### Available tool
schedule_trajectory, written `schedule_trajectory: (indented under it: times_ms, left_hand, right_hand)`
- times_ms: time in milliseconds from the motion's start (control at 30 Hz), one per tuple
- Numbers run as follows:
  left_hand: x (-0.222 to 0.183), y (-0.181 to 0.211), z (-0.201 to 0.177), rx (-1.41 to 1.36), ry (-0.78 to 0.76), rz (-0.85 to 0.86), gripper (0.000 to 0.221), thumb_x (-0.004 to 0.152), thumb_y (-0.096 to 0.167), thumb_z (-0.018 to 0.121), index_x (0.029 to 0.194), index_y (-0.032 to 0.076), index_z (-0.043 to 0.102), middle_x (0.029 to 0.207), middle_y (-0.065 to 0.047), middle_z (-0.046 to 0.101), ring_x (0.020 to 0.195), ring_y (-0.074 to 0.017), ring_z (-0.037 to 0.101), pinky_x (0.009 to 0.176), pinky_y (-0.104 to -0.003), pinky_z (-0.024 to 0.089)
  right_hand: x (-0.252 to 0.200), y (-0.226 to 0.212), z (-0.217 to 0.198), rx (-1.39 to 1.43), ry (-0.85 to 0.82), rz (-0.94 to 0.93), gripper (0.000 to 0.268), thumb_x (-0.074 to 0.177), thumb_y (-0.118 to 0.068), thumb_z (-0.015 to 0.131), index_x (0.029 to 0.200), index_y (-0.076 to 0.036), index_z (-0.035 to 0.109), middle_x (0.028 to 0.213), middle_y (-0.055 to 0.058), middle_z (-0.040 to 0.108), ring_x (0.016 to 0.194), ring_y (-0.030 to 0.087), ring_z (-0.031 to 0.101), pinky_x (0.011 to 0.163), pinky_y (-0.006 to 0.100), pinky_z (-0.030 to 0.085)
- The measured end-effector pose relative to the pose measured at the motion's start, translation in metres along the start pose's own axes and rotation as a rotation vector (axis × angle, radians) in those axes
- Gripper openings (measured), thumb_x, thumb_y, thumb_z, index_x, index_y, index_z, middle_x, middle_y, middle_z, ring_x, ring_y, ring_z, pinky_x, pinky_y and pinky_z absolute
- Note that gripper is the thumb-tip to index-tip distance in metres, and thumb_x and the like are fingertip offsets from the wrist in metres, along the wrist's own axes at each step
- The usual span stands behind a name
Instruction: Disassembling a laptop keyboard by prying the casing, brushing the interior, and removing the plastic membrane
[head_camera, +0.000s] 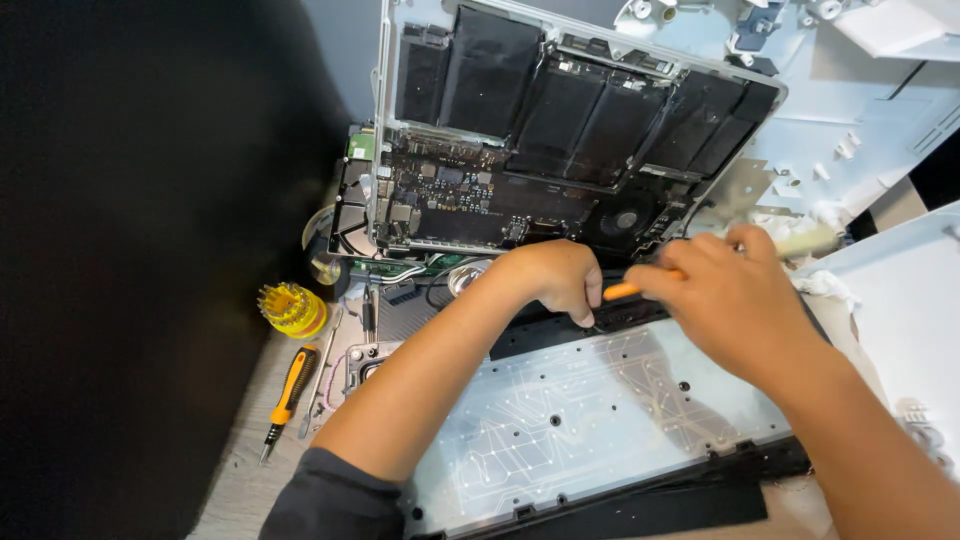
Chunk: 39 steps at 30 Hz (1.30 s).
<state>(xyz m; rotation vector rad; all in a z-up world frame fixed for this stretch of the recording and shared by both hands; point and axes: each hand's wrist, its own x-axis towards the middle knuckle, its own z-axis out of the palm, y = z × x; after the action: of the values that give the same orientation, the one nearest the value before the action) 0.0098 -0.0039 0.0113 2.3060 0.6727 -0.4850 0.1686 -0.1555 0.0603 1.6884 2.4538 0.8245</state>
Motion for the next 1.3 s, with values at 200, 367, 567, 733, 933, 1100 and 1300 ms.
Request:
schedule_trajectory:
  times_ms: [200, 367, 567, 733, 933, 1100, 1300]
  left_hand:
    - [0.005, -0.003, 0.002, 0.019, 0.005, 0.028, 0.041, 0.071, 0.035, 0.086, 0.111, 0.025, 0.080, 0.104, 0.003, 0.080, 0.092, -0.0165, 0.072, 0.082, -0.028, 0.054]
    - [0.002, -0.008, 0.007, -0.125, 0.064, 0.088, 0.036, 0.078, 0.024, 0.084, 0.112, 0.014, 0.080, 0.104, -0.016, 0.077, 0.101, -0.0337, 0.076, 0.085, -0.044, 0.062]
    - [-0.002, -0.008, 0.006, -0.169, 0.065, 0.117, 0.035, 0.081, 0.027, 0.081, 0.113, 0.013, 0.080, 0.107, -0.017, 0.077, 0.104, -0.0340, 0.075, 0.087, -0.045, 0.062]
    - [0.002, -0.008, 0.007, -0.172, 0.074, 0.129, 0.035, 0.082, 0.027, 0.080, 0.113, 0.011, 0.079, 0.104, -0.016, 0.077, 0.102, -0.0335, 0.075, 0.084, -0.044, 0.063]
    - [0.004, -0.005, 0.003, -0.102, 0.046, 0.123, 0.039, 0.081, 0.029, 0.081, 0.115, 0.010, 0.078, 0.103, -0.015, 0.077, 0.101, -0.0322, 0.075, 0.083, -0.043, 0.063]
    - [-0.006, 0.009, 0.003, 0.047, 0.023, 0.129, 0.037, 0.087, 0.025, 0.075, 0.120, 0.008, 0.076, 0.105, -0.016, 0.076, 0.100, -0.0337, 0.075, 0.083, -0.045, 0.062]
    - [-0.008, 0.000, 0.004, -0.061, 0.037, 0.137, 0.040, 0.087, 0.027, 0.076, 0.121, 0.006, 0.075, 0.110, -0.019, 0.075, 0.107, -0.0367, 0.074, 0.086, -0.048, 0.062]
  right_hand:
    - [-0.014, -0.001, 0.045, 0.455, -0.333, 0.118, 0.027, 0.086, -0.039, 0.067, 0.112, -0.038, 0.070, 0.088, -0.009, 0.068, 0.083, 0.021, 0.069, 0.083, 0.041, 0.049]
    - [-0.017, -0.016, 0.050, 0.828, -0.108, 0.108, 0.018, 0.077, -0.013, 0.076, 0.090, -0.025, 0.079, 0.092, -0.005, 0.071, 0.092, 0.023, 0.070, 0.085, 0.037, 0.057]
    - [-0.002, -0.007, 0.053, 0.840, -0.219, 0.056, 0.021, 0.079, -0.010, 0.072, 0.087, -0.029, 0.079, 0.089, -0.008, 0.071, 0.093, 0.021, 0.067, 0.086, 0.039, 0.057]
    - [0.006, -0.003, 0.056, 0.808, -0.265, -0.035, 0.016, 0.081, -0.013, 0.070, 0.087, -0.026, 0.077, 0.092, -0.004, 0.069, 0.097, 0.026, 0.067, 0.087, 0.043, 0.058]
    - [-0.010, -0.001, 0.082, 0.728, -0.076, -0.073, 0.004, 0.092, -0.026, 0.068, 0.092, -0.022, 0.070, 0.102, -0.006, 0.068, 0.103, 0.024, 0.066, 0.092, 0.041, 0.056]
    - [-0.002, -0.001, 0.075, 0.791, -0.177, 0.015, 0.007, 0.084, -0.017, 0.070, 0.084, -0.024, 0.070, 0.097, -0.008, 0.070, 0.104, 0.019, 0.064, 0.092, 0.038, 0.053]
    - [-0.009, -0.003, 0.083, 0.718, -0.214, 0.013, 0.007, 0.084, -0.020, 0.067, 0.090, -0.024, 0.069, 0.102, -0.008, 0.071, 0.108, 0.018, 0.064, 0.094, 0.039, 0.050]
